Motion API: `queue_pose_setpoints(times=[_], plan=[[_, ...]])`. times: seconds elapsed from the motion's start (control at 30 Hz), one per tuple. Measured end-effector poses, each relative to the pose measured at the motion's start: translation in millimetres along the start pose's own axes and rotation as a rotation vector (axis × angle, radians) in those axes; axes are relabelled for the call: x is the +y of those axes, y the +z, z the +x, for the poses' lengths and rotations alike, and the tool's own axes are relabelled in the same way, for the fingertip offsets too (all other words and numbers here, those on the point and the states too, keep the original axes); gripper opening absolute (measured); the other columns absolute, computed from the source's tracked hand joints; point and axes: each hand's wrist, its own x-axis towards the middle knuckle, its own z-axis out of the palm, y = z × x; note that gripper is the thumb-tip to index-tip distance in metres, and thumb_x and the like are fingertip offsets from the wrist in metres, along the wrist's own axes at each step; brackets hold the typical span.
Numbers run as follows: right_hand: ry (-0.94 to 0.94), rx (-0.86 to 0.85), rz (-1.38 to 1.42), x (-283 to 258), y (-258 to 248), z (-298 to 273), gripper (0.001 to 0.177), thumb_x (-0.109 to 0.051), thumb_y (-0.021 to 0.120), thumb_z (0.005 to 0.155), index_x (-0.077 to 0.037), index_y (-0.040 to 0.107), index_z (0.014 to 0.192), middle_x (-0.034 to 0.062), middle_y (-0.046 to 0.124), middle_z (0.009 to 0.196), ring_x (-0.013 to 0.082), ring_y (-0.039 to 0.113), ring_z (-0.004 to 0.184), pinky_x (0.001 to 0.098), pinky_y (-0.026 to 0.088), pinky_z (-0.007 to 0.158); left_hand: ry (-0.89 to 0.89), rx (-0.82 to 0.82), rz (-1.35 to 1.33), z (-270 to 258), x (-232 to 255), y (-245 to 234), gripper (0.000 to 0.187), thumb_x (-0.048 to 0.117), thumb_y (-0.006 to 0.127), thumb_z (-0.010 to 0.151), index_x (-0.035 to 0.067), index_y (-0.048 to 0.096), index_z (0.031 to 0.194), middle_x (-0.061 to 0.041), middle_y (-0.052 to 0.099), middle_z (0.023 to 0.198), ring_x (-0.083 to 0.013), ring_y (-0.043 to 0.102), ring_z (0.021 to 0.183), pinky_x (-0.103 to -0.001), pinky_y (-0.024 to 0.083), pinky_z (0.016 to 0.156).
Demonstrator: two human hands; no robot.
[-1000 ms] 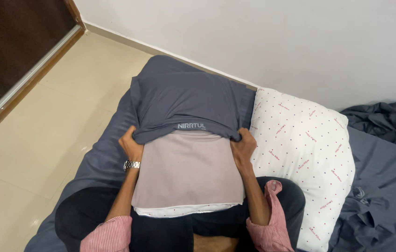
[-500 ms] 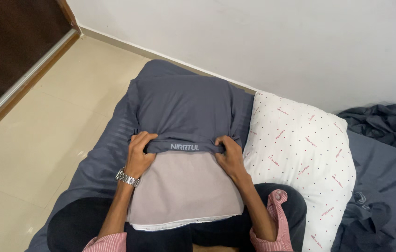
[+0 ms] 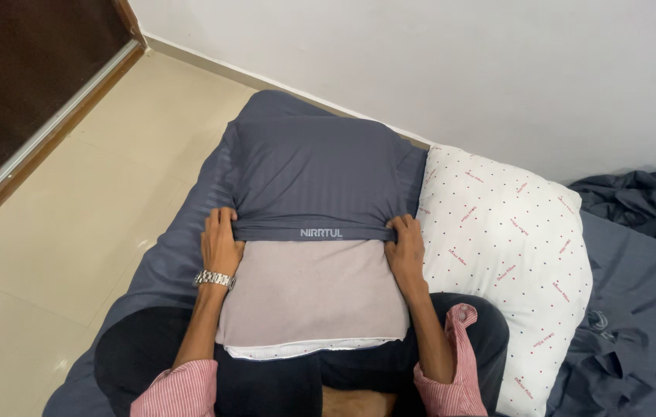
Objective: The person sits on a bed and inserts a pillow into a dark blue pillowcase. They align the corners, pull the case over the pillow, and smooth the fabric to fit snugly.
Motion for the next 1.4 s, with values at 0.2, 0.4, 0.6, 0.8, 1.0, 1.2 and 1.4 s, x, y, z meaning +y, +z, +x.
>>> queue_pose_setpoints(times=[0.2, 0.4, 0.6, 0.8, 1.0, 1.2, 1.4], plan=[[-0.097, -0.131, 0.247, 75, 38, -11, 0.042, 0.012, 0.064, 0.068, 0.002, 0.061, 0.109, 0.0156, 0.062, 0.122, 0.0370, 0.059, 0.115, 0.0409, 0.047, 0.099, -0.068, -0.344, -0.344, -6, -54, 27, 0.058, -0.009, 0.064, 0.076, 0.014, 0.045, 0.126, -0.014, 0.061, 0.123, -0.0285, 0.059, 0.115, -0.046, 0.046, 0.097], [-0.007, -0.358, 0.278, 76, 24, -6, 0.053, 0.007, 0.079, 0.062, 0.004, 0.057, 0.111, 0.0200, 0.060, 0.117, 0.0377, 0.059, 0.110, 0.0399, 0.046, 0.092, -0.466, -0.204, -1.228, 0, -69, 58, 0.057, -0.004, 0.054, 0.088, 0.015, 0.043, 0.141, -0.009, 0.059, 0.132, -0.0196, 0.056, 0.120, -0.035, 0.047, 0.099], [0.091, 0.065, 0.406, 54, 47, -9, 0.026, 0.011, 0.068, 0.066, 0.007, 0.048, 0.081, 0.0098, 0.048, 0.080, 0.0161, 0.047, 0.074, 0.0296, 0.039, 0.066, -0.541, -0.184, -1.434, 10, -81, 86, 0.048, 0.024, 0.055, 0.098, 0.007, 0.048, 0.143, -0.008, 0.058, 0.139, -0.0171, 0.057, 0.121, -0.033, 0.049, 0.100], [0.056, 0.165, 0.638, 68, 76, -6, 0.041, 0.013, 0.068, 0.071, -0.001, 0.030, 0.075, -0.0009, 0.028, 0.075, 0.0071, 0.030, 0.071, 0.0263, 0.027, 0.062, -0.676, -0.120, -1.197, 8, -99, 119, 0.049, 0.029, 0.056, 0.099, 0.002, 0.051, 0.139, -0.013, 0.061, 0.131, -0.0202, 0.061, 0.112, -0.036, 0.051, 0.093], [0.204, 0.056, 1.014, 71, 77, -1, 0.025, 0.006, 0.069, 0.083, -0.008, 0.050, 0.074, -0.0074, 0.047, 0.075, 0.0038, 0.042, 0.070, 0.0208, 0.036, 0.063, -0.603, -0.037, -1.108, 14, -110, 124, 0.048, 0.027, 0.058, 0.097, 0.001, 0.053, 0.138, -0.014, 0.062, 0.128, -0.0208, 0.062, 0.110, -0.036, 0.052, 0.092], [0.257, -0.117, 1.143, 81, 71, -2, 0.014, 0.004, 0.065, 0.089, -0.008, 0.059, 0.093, -0.0054, 0.059, 0.091, 0.0040, 0.055, 0.084, 0.0204, 0.048, 0.076, -0.597, -0.019, -1.035, 12, -100, 131, 0.046, 0.024, 0.059, 0.096, 0.001, 0.054, 0.136, -0.014, 0.063, 0.126, -0.0214, 0.062, 0.108, -0.036, 0.052, 0.091], [0.683, -0.228, 1.455, 42, 47, -9, 0.030, -0.006, 0.065, 0.095, -0.002, 0.067, 0.125, 0.0087, 0.069, 0.105, 0.0166, 0.064, 0.089, 0.0318, 0.053, 0.076, -0.564, -0.014, -0.947, 22, -110, 137, 0.045, 0.021, 0.060, 0.094, 0.000, 0.055, 0.134, -0.015, 0.064, 0.124, -0.0220, 0.063, 0.106, -0.036, 0.053, 0.090]])
